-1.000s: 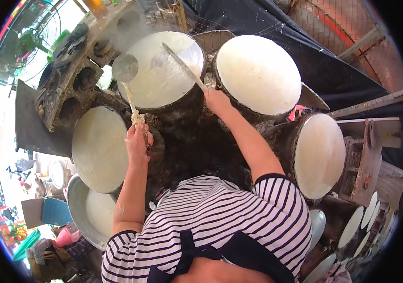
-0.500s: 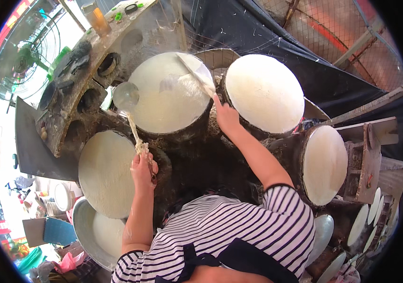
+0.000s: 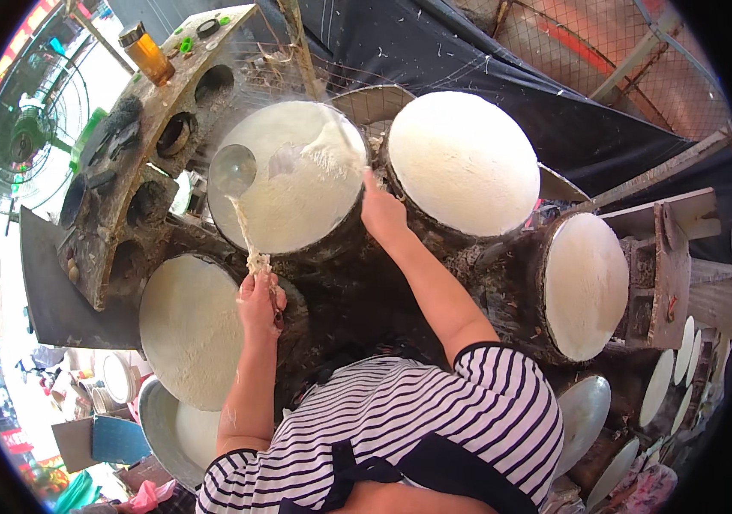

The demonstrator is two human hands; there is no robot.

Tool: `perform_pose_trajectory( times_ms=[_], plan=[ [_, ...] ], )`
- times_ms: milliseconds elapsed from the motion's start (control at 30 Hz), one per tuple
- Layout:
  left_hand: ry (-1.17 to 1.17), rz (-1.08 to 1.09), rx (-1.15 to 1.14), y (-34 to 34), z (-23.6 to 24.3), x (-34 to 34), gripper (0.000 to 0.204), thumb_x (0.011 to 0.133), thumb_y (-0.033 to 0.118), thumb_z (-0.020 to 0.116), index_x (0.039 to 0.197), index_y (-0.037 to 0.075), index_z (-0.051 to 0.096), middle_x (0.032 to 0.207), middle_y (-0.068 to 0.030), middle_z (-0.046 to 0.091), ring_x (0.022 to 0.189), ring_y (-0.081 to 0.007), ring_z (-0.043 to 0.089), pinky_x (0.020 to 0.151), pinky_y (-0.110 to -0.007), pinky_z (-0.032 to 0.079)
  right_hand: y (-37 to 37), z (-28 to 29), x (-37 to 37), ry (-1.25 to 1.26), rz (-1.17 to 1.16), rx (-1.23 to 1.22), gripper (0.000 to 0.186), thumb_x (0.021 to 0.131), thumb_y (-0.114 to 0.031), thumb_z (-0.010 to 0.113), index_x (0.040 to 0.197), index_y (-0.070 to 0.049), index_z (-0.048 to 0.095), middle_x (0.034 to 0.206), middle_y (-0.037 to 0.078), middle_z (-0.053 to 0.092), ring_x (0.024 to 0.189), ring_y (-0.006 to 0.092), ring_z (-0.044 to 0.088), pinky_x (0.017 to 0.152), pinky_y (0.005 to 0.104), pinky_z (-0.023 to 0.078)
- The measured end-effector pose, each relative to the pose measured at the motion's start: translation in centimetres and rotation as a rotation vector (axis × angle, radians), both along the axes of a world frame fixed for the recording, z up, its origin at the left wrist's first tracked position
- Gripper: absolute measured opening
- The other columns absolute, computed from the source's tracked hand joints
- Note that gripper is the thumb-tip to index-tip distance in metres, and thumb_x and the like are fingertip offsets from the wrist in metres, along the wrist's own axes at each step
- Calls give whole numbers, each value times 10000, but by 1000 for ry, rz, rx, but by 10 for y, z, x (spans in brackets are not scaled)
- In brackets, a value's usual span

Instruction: The person ladles batter onto multiple hot cylindrical molds, spreads it evenly with a wooden stick, and removes the cooked crepes to a tray. The process repeats across several molds in a continuous cycle.

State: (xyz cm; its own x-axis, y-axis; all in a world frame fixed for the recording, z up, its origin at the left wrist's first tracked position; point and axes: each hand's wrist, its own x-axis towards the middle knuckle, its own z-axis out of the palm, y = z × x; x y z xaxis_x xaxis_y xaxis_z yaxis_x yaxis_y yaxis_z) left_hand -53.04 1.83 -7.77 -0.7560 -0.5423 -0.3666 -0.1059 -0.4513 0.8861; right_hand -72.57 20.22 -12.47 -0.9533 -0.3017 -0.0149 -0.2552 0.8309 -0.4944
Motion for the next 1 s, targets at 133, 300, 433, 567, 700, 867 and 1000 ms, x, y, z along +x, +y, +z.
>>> perform_pose_trajectory(
  times_ms=[133,300,433,567,700,867,1000],
  plan=[
    [7,-37,4,8,2,-7,189,912,219,513,846,42,514,672,-22,507,418,-105,446,361,-232,337,0,-14,4,-7,22,58,580,807,-84,436,1368,-75,287,757,191,610,660,344,609,583,457,472],
    [-11,-15,36,10,4,-5,146,900,187,528,842,54,524,660,-10,511,407,-100,444,355,-229,334,8,-16,11,30,-28,6,585,806,-96,440,1369,-79,281,742,199,604,678,357,610,592,466,474],
    [-15,-9,13,13,4,-8,136,899,177,525,842,54,524,664,-7,512,410,-100,443,359,-231,334,-10,-19,-6,56,110,73,550,818,-94,432,1350,-91,296,736,194,607,677,360,611,589,476,470],
    [-36,-47,4,11,2,-6,174,912,206,511,860,40,505,694,-23,505,418,-105,431,368,-233,328,-5,-15,-7,134,137,22,522,829,-99,429,1336,-95,305,751,212,612,660,373,614,593,486,478],
    [-13,-13,61,10,3,-4,133,900,178,512,840,59,517,667,-3,508,409,-100,441,355,-231,321,15,-12,59,-57,-61,3,569,815,-90,435,1360,-94,268,748,214,608,654,391,607,608,498,478],
    [-11,-4,62,9,5,-3,139,893,193,539,839,66,524,655,1,505,402,-96,441,345,-229,317,-29,-22,58,-48,116,-10,574,797,-80,431,1356,-77,301,772,215,600,692,384,609,646,493,479],
    [31,18,69,6,5,5,138,893,192,544,837,67,525,650,2,504,396,-96,438,342,-230,318,-10,-6,22,14,32,6,560,805,-84,434,1353,-107,319,751,193,595,663,354,605,625,476,481]
  ],
)
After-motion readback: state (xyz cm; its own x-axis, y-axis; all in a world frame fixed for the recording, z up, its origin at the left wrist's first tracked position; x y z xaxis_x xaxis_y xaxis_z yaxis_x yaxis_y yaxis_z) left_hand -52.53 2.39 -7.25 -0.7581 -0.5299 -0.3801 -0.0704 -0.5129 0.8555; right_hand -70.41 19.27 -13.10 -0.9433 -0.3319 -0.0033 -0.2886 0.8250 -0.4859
